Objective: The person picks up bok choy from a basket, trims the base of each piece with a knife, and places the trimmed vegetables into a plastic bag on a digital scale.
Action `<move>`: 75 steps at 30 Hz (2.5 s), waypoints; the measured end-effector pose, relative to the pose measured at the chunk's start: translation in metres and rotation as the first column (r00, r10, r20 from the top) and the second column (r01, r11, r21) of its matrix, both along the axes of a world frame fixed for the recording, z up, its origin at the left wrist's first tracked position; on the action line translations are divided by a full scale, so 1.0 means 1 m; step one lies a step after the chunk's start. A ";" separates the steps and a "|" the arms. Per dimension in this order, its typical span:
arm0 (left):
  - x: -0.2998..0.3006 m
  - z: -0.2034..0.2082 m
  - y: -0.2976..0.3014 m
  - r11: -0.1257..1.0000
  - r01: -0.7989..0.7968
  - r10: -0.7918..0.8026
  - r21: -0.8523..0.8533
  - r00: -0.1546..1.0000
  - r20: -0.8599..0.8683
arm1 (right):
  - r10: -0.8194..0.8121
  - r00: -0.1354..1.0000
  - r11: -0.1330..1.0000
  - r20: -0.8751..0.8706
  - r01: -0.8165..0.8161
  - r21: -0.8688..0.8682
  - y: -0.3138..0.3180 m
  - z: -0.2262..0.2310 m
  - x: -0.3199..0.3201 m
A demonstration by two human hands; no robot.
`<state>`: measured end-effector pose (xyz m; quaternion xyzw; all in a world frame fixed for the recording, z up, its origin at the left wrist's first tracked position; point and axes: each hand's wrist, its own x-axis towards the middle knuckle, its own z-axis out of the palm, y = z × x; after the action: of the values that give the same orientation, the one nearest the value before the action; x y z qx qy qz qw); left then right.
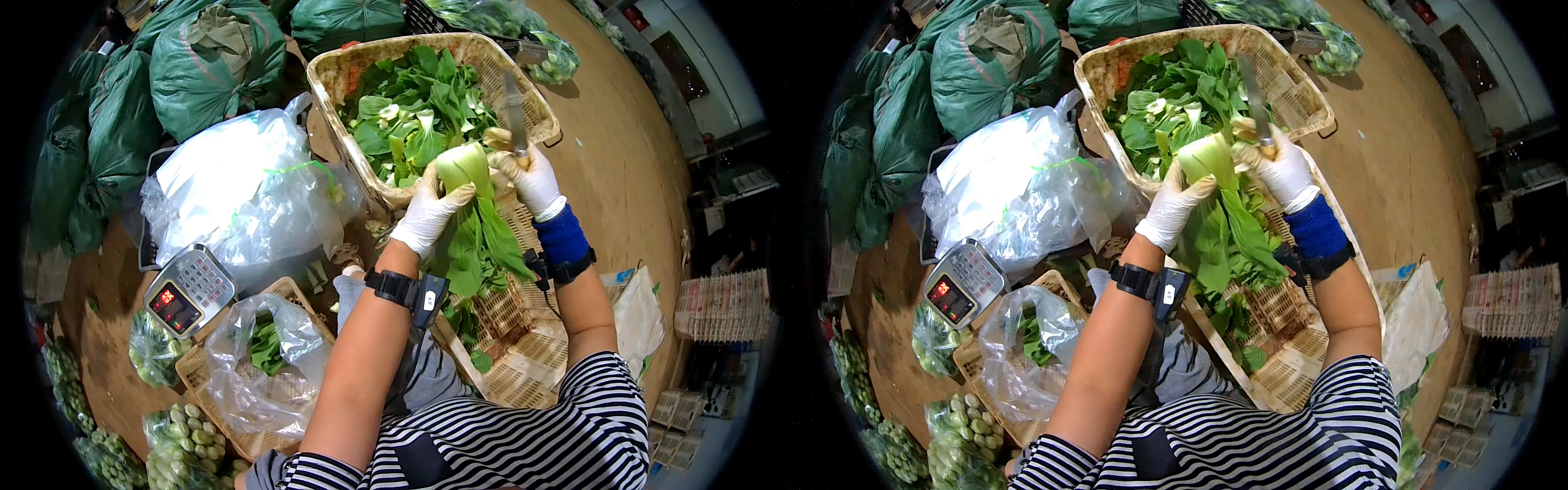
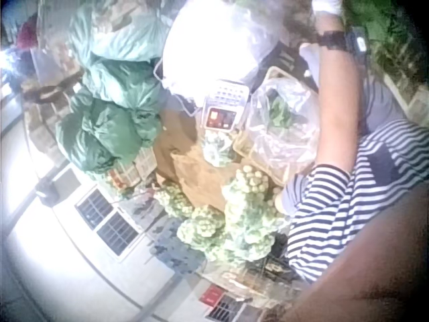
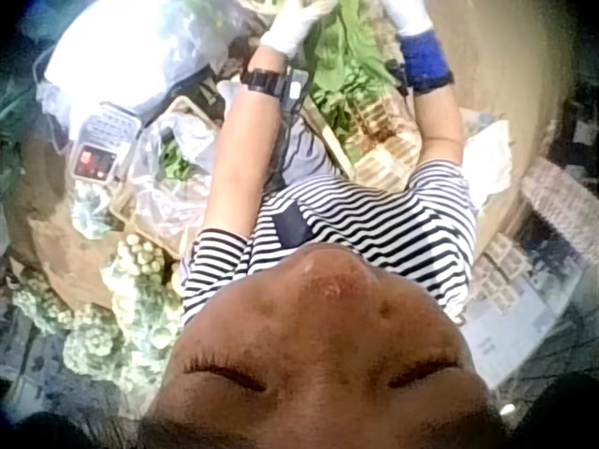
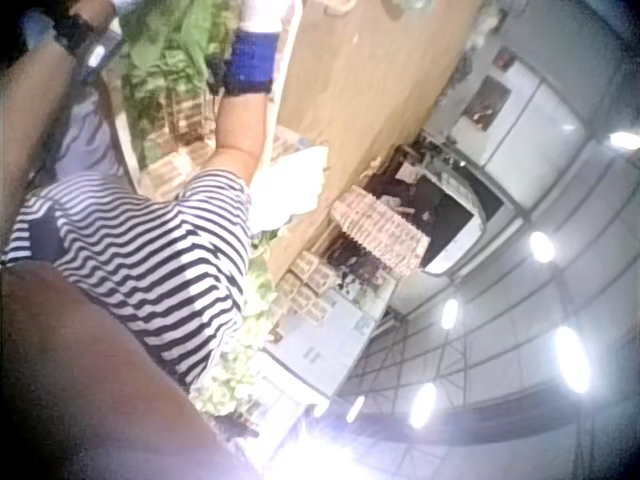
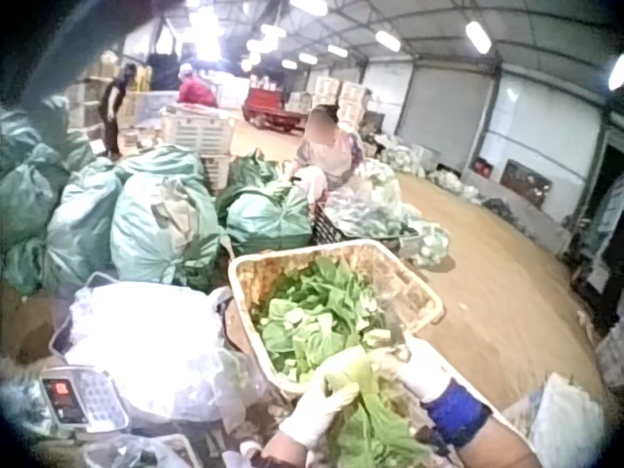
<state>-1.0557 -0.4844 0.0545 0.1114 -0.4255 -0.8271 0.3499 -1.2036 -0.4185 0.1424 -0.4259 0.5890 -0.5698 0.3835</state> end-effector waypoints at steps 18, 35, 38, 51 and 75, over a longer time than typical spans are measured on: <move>0.019 0.014 0.004 0.947 0.097 -0.044 0.307 0.984 -0.174 | -0.428 0.051 0.874 -0.903 0.279 -0.398 -0.122 0.066 -0.130; 0.174 0.049 0.061 0.968 -0.206 0.240 0.140 0.926 -0.293 | 0.317 0.573 0.851 -0.756 0.180 0.494 -0.012 -0.136 0.078; 0.207 0.060 0.080 0.942 -0.261 0.315 0.213 0.908 -0.277 | 0.268 0.585 0.838 -0.765 0.250 0.485 -0.019 -0.136 0.094; 0.255 0.077 0.135 0.875 -0.479 0.485 0.076 0.864 -0.138 | -0.191 0.481 0.891 -0.856 0.451 0.055 0.001 -0.146 0.076; 0.246 0.075 0.146 0.885 -0.109 0.353 -0.453 0.792 0.498 | 0.396 0.239 0.767 -0.887 -0.617 0.176 0.091 0.033 0.200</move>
<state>-0.8094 -0.3383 0.1298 0.3302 -0.6527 -0.6004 0.3233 -1.0035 -0.3278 0.1757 -0.8629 0.4619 -0.1586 0.1302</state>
